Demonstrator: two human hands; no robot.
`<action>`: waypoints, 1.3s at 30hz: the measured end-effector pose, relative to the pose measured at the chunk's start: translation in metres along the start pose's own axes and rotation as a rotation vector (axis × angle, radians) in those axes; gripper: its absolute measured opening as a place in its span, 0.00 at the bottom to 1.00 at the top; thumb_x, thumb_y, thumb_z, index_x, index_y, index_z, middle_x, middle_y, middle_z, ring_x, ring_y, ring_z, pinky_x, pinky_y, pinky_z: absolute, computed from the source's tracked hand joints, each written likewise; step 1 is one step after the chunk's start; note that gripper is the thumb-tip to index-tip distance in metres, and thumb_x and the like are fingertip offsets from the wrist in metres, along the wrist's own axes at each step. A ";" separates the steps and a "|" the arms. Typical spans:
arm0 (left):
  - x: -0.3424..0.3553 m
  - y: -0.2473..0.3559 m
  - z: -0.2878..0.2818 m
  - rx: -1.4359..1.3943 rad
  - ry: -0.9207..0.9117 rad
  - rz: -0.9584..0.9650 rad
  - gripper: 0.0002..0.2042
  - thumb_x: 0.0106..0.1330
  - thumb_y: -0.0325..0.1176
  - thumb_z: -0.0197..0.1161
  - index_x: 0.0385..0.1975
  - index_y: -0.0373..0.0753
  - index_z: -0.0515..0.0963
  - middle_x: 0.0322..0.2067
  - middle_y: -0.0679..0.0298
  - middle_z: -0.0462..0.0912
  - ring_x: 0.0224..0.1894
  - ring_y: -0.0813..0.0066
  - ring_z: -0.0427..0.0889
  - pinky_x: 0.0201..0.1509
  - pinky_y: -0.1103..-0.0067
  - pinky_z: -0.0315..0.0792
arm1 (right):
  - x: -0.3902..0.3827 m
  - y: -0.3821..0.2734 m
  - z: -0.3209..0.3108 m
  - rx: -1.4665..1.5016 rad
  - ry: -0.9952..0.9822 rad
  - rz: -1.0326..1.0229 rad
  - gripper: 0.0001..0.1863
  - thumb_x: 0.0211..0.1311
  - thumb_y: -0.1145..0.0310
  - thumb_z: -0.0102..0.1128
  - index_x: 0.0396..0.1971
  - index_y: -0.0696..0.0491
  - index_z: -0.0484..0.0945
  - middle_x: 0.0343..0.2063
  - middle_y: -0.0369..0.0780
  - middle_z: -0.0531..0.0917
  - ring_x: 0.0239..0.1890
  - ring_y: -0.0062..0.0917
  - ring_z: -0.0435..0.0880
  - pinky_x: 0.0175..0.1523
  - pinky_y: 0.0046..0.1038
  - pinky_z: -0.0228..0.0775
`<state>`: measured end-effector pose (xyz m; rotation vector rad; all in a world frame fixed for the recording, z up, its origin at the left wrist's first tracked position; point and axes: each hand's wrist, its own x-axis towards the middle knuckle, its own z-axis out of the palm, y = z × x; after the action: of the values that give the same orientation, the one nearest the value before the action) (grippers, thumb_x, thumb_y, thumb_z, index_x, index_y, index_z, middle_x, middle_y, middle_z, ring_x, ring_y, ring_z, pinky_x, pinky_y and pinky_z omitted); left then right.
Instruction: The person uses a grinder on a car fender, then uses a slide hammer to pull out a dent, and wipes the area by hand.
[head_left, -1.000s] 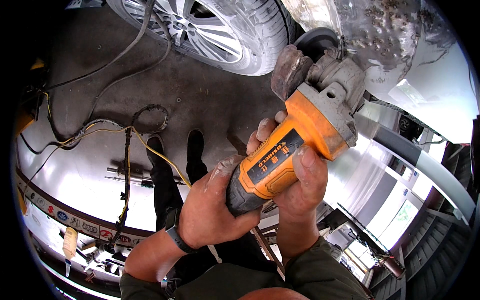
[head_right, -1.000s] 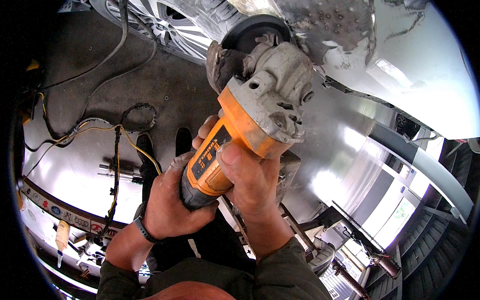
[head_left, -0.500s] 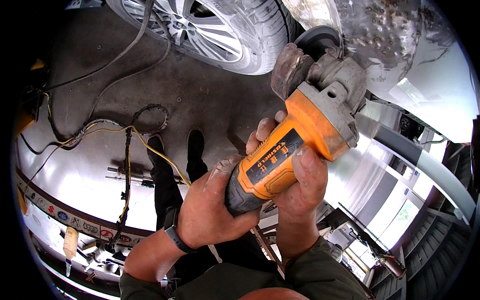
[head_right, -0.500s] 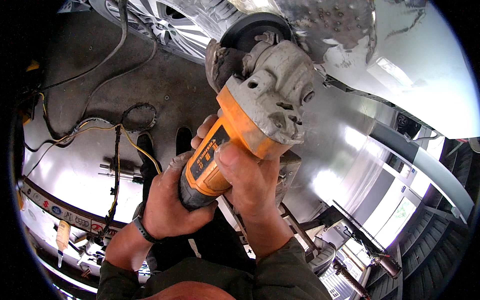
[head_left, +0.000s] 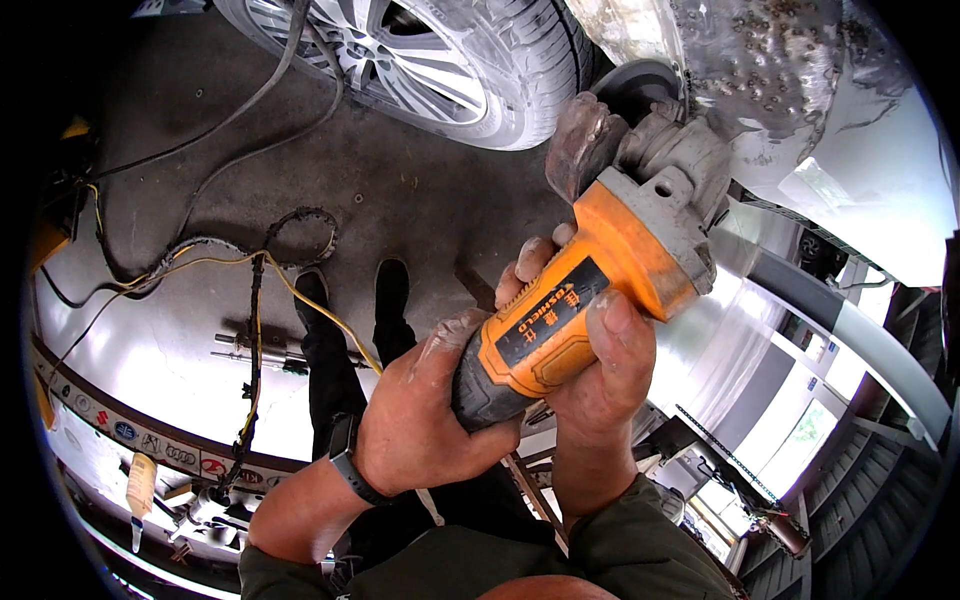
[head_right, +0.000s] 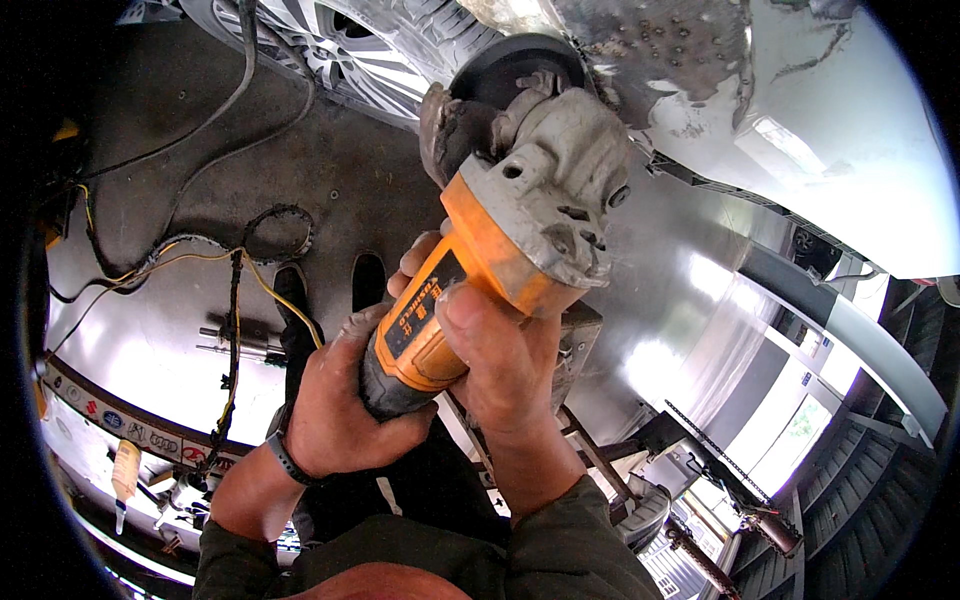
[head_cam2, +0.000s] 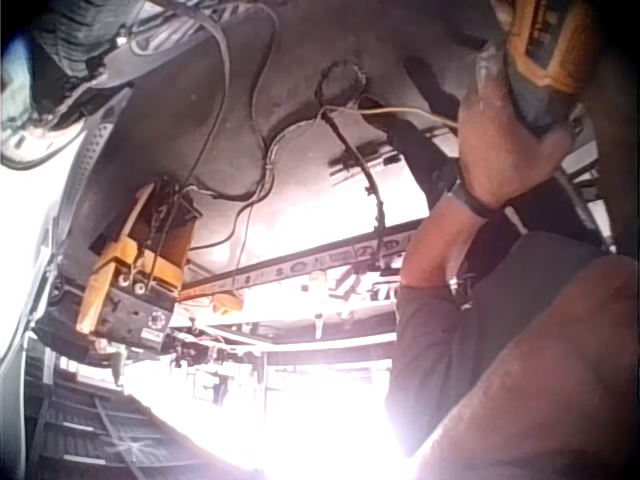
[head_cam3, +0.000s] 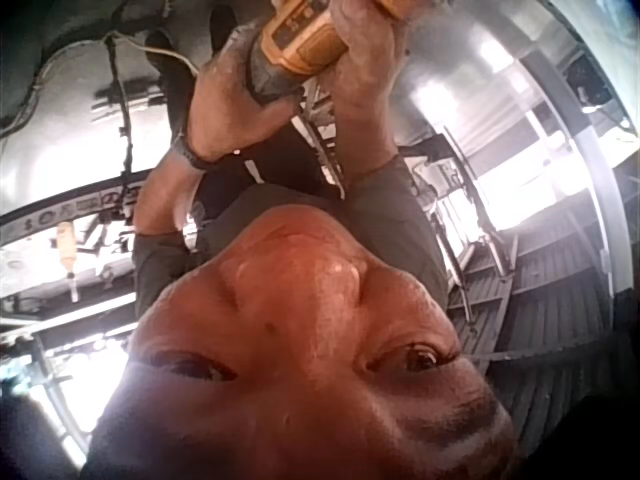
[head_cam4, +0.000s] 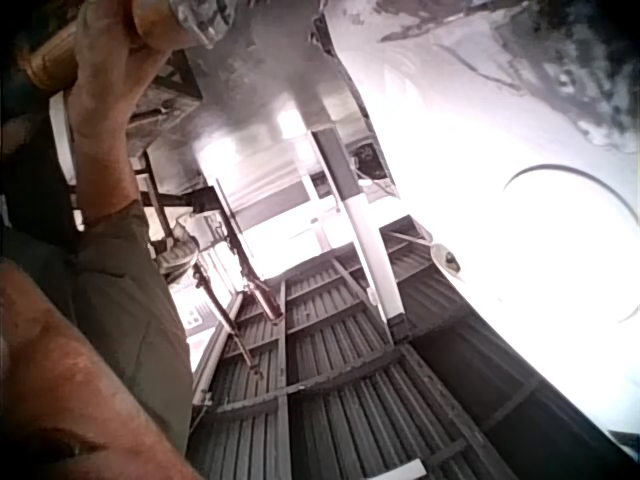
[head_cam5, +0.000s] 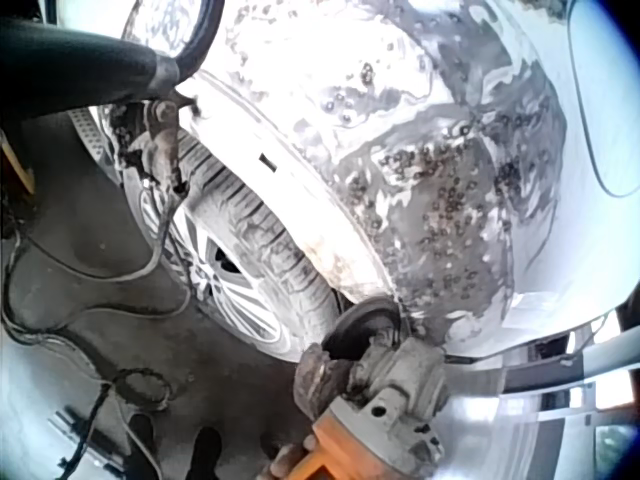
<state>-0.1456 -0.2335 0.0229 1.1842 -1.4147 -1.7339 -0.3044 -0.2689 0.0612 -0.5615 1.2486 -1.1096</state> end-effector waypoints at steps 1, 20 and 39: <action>0.000 0.000 0.000 0.012 -0.021 -0.009 0.37 0.49 0.32 0.75 0.60 0.28 0.67 0.43 0.48 0.85 0.45 0.58 0.89 0.48 0.71 0.82 | -0.001 0.000 -0.001 0.024 -0.017 -0.001 0.32 0.65 0.54 0.53 0.62 0.60 0.64 0.48 0.48 0.75 0.49 0.34 0.78 0.54 0.35 0.74; 0.001 0.001 0.005 0.017 -0.039 -0.032 0.37 0.48 0.32 0.76 0.59 0.28 0.68 0.42 0.47 0.86 0.45 0.58 0.89 0.49 0.70 0.81 | -0.004 -0.003 -0.003 -0.030 0.032 0.009 0.33 0.64 0.52 0.56 0.61 0.60 0.65 0.47 0.47 0.77 0.48 0.34 0.79 0.53 0.34 0.74; 0.001 0.002 0.007 0.021 -0.059 -0.062 0.36 0.48 0.32 0.75 0.58 0.28 0.69 0.41 0.48 0.86 0.45 0.56 0.89 0.48 0.70 0.81 | -0.009 0.002 -0.011 0.059 0.067 0.019 0.32 0.64 0.53 0.54 0.61 0.59 0.65 0.47 0.47 0.76 0.49 0.34 0.79 0.55 0.35 0.74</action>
<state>-0.1529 -0.2318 0.0252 1.2084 -1.4482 -1.8140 -0.3138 -0.2573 0.0607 -0.4700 1.2722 -1.1535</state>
